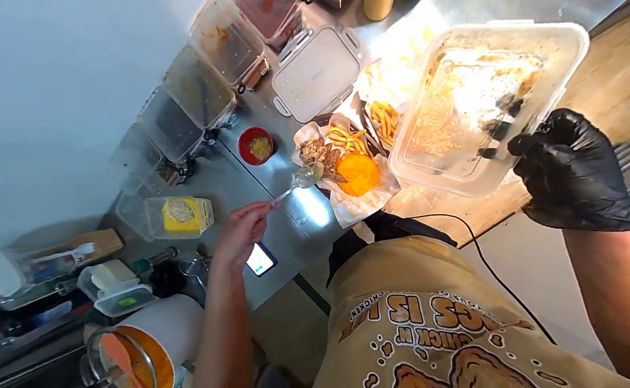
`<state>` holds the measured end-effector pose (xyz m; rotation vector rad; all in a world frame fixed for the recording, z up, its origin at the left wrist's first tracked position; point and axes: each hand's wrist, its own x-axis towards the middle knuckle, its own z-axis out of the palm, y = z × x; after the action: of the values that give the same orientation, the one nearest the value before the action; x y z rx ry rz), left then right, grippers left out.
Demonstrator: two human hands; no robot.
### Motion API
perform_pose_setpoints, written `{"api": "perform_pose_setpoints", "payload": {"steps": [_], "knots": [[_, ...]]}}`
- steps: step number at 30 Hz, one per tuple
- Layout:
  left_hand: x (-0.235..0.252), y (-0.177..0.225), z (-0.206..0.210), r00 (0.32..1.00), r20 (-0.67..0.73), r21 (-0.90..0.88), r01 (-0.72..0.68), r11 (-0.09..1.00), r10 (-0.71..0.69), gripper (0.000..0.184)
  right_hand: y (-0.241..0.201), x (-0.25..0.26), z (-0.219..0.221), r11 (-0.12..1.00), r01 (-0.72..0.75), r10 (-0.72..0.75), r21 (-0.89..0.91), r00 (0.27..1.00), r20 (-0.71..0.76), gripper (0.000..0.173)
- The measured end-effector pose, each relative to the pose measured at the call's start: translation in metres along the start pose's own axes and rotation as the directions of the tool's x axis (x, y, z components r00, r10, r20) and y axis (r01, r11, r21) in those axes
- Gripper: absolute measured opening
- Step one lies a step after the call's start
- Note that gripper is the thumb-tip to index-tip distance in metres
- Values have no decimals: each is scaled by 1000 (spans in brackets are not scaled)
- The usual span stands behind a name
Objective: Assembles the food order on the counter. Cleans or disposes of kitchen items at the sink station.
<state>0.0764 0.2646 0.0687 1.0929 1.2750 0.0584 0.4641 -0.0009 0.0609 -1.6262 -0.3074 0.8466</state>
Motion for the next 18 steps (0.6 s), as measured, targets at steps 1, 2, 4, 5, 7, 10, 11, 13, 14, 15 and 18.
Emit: {"api": "perform_pose_setpoints", "payload": {"steps": [1, 2, 4, 5, 7, 10, 11, 13, 14, 15, 18], "knots": [[-3, -8, 3, 1000, 3, -58, 26, 998, -26, 30, 3, 0, -3, 1000, 2, -2, -2, 1000, -4, 28], [-4, -17, 7, 999, 13, -98, 45, 994, -44, 32, 5, 0, -6, 1000, -1, 1, -10, 1000, -4, 28], [-4, -34, 20, 998, 2, -130, 62, 990, -62, 32, 6, 2, -9, 1000, -6, 6, -10, 1000, -7, 29], [-2, -42, 27, 998, -25, -120, 62, 991, -65, 30, 7, 3, -9, 1000, -6, 6, -4, 1000, -7, 29], [-2, -52, 43, 992, -105, -89, 60, 994, -69, 27, 6, 4, -9, 1000, -10, 10, 1, 1000, -12, 29], [-1, -55, 59, 986, -126, -146, 86, 986, -105, 28, 5, 7, -10, 1000, -15, 15, -11, 1000, 6, 27], [-1, -56, 62, 986, -105, -193, 105, 976, -127, 30, 5, 8, -10, 1000, -13, 13, -19, 1000, 16, 26], [1, -53, 67, 985, -37, -308, 149, 940, -168, 35, 4, 9, -11, 1000, -3, 4, -12, 999, 46, 26], [2, -50, 70, 983, -4, -371, 167, 913, -181, 37, 3, 9, -11, 1000, -3, 3, -13, 999, 49, 26], [2, -46, 74, 983, 19, -431, 173, 885, -183, 37, 1, 9, -9, 1000, -8, 8, -13, 999, 43, 27], [4, -33, 90, 983, 55, -564, 175, 807, -175, 37, 2, 9, -9, 1000, -5, 5, -2, 999, 45, 28]]}}
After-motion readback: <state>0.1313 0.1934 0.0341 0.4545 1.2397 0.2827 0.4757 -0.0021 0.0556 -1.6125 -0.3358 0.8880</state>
